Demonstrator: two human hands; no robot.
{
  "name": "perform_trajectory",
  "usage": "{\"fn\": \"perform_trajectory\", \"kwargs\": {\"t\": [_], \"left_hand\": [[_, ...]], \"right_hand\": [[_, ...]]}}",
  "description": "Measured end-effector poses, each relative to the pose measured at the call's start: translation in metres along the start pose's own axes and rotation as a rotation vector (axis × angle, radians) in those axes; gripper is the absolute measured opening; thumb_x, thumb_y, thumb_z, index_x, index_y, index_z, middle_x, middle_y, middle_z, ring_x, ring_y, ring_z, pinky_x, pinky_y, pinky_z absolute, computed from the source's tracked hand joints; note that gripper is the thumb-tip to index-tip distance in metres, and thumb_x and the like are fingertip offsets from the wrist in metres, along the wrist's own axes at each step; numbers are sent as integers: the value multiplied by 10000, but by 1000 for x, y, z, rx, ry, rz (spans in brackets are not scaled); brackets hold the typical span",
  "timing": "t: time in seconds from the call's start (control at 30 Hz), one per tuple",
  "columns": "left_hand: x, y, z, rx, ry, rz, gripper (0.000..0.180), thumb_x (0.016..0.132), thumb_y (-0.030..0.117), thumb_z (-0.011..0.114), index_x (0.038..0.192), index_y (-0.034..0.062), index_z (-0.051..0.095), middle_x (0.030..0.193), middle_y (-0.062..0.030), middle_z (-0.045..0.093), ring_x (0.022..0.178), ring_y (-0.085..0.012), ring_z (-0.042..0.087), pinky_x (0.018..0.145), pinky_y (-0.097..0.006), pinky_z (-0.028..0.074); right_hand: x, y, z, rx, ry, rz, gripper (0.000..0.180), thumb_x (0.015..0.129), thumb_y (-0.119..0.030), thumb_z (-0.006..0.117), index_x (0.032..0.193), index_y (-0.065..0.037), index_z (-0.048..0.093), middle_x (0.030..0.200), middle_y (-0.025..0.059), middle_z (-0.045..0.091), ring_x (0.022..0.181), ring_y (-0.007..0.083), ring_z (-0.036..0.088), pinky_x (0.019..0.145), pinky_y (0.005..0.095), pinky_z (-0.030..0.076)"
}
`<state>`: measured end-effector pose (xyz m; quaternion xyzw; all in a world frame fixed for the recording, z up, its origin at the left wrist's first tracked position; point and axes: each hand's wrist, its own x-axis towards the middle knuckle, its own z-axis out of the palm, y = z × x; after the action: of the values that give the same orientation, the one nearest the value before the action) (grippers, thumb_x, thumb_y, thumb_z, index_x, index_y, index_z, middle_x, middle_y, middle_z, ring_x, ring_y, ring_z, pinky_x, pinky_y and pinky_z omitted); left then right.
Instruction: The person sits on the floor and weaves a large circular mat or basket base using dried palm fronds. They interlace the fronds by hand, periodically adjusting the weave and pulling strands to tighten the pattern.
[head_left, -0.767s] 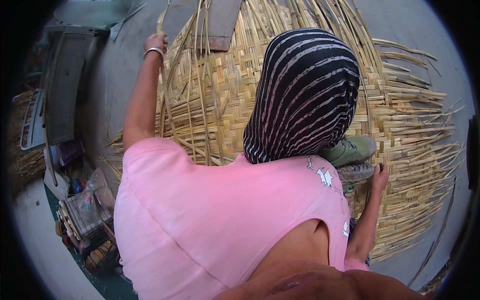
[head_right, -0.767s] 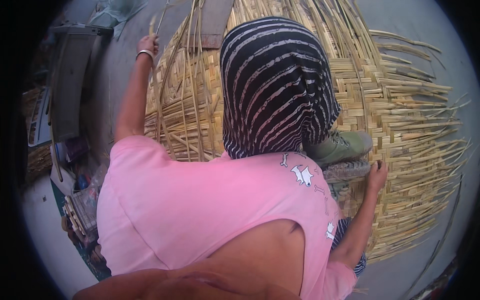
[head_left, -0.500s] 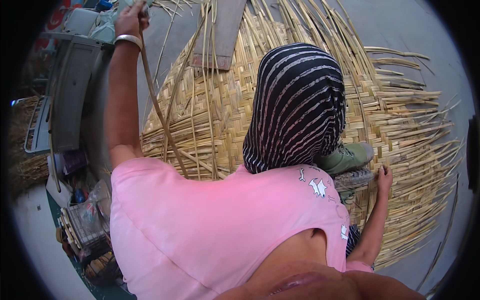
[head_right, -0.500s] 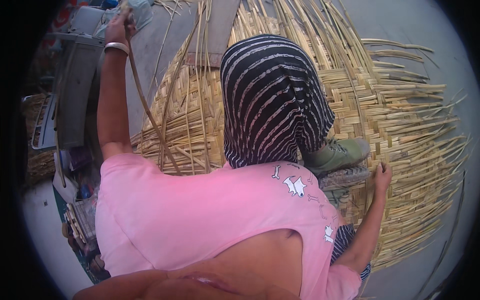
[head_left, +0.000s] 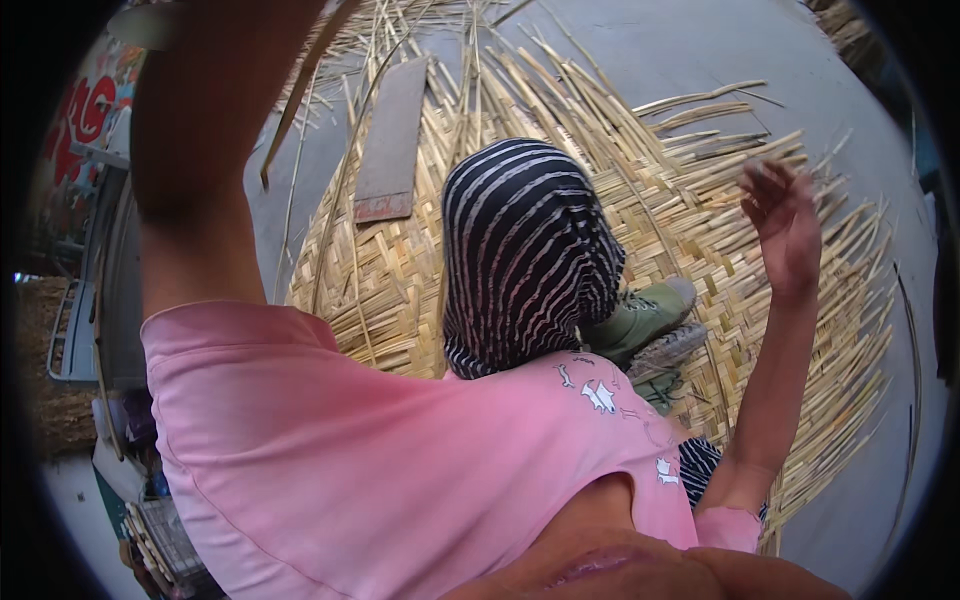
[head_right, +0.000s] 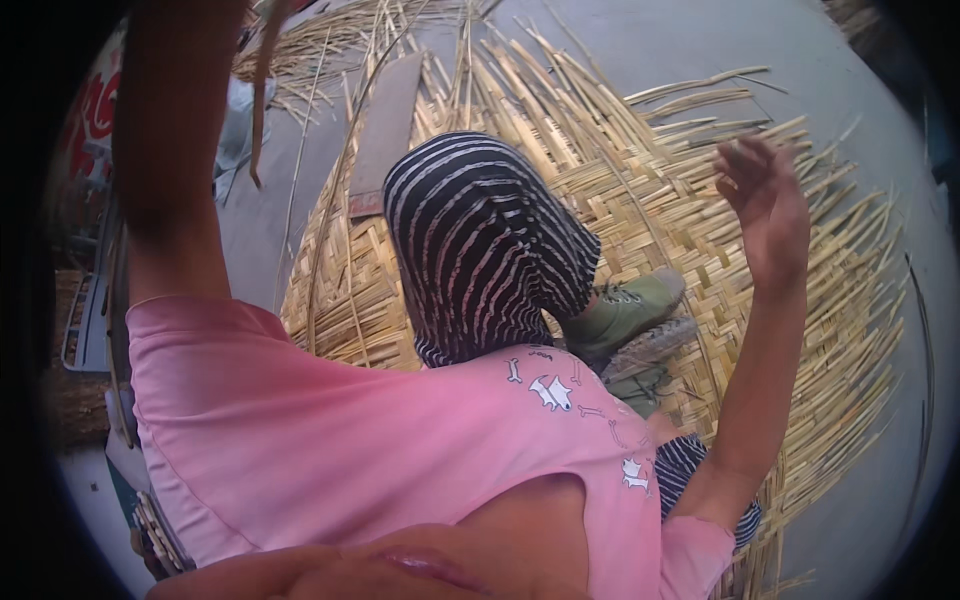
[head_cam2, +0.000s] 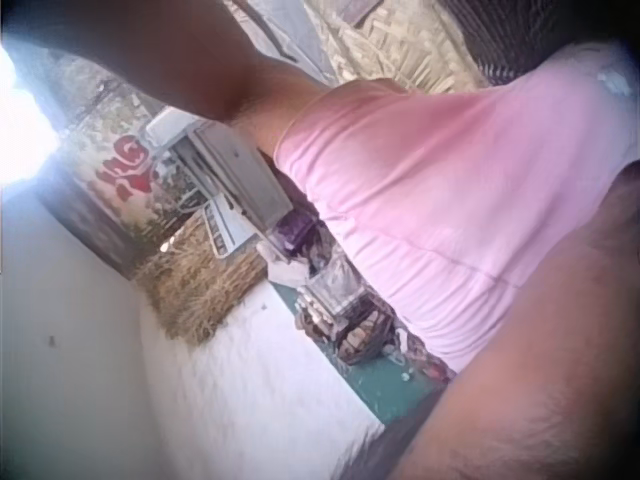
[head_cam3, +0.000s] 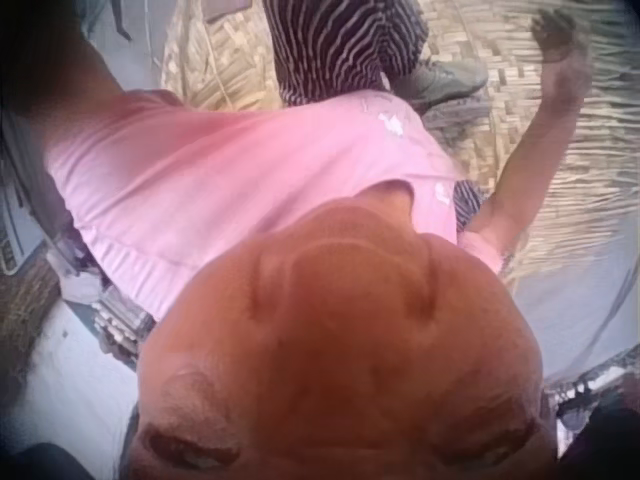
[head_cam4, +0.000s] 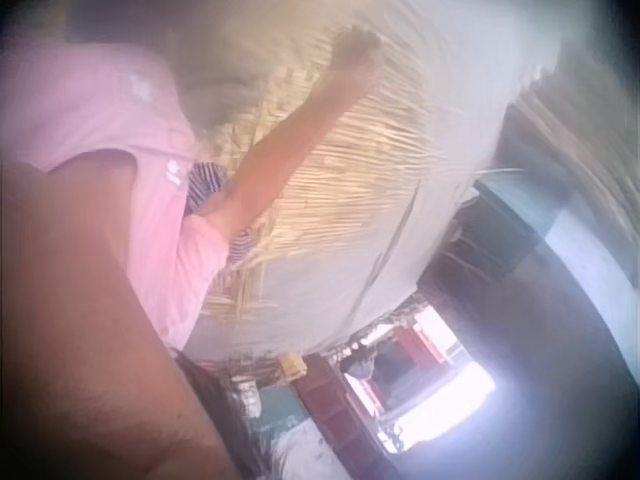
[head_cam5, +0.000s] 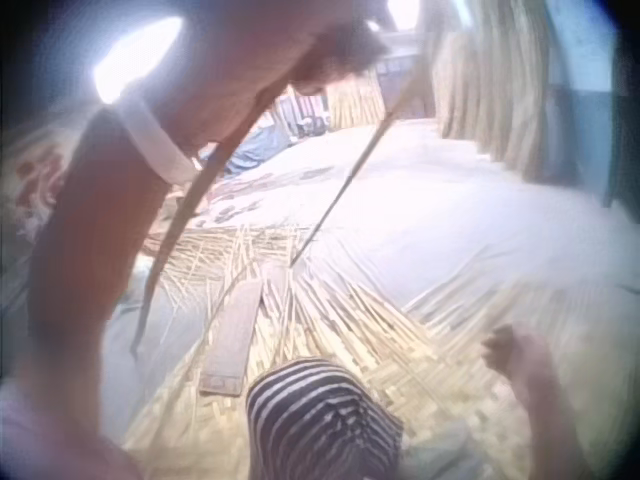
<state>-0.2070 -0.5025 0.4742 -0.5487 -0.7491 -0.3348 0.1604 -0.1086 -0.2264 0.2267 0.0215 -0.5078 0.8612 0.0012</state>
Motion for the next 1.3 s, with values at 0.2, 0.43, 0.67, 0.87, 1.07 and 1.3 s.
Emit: {"fn": "perform_trajectory", "kwargs": {"t": [0.2,0.43,0.67,0.87,1.07,1.3], "left_hand": [[17,49,113,-61,-394,412,150,936,195,653,1016,81,711,796,-168,679,725,-328,669,685,-441,547],[-15,27,190,-297,-805,187,192,990,281,602,991,94,642,751,-146,667,726,-365,675,639,-486,517],[-39,0,271,-550,-1104,-8,263,1023,265,599,1024,15,681,713,-104,689,632,-230,686,615,-382,527],[-31,7,282,-592,-1401,-251,154,983,116,640,1028,-22,691,809,-32,685,768,-90,623,712,-287,519],[-42,-10,283,-402,-1625,-80,194,917,109,699,1059,-19,734,873,-92,743,810,-150,700,772,-321,558],[-55,-15,301,-245,-1582,251,165,872,146,720,996,42,755,914,-140,715,885,-314,690,823,-425,548]], "right_hand": [[-23,-103,31,437,-364,-279,827,1085,-601,207,1490,94,398,1447,283,555,1364,365,539,1191,532,374],[-138,-87,-142,286,188,-343,552,1089,-363,427,1390,94,495,1323,248,635,1205,310,637,1033,427,529],[-271,37,-152,-446,733,377,450,1041,-274,614,1422,-41,553,1346,201,637,1208,272,651,1017,367,542],[-315,88,-123,61,762,465,567,1085,-371,510,1440,69,475,1335,241,630,1169,334,674,989,414,586],[-296,78,-143,382,634,146,698,1105,-537,328,1430,65,465,1261,214,666,1115,260,699,935,385,621],[-263,73,-166,527,518,23,506,1042,-334,618,1344,62,527,1006,111,675,790,98,662,622,229,612]]}}
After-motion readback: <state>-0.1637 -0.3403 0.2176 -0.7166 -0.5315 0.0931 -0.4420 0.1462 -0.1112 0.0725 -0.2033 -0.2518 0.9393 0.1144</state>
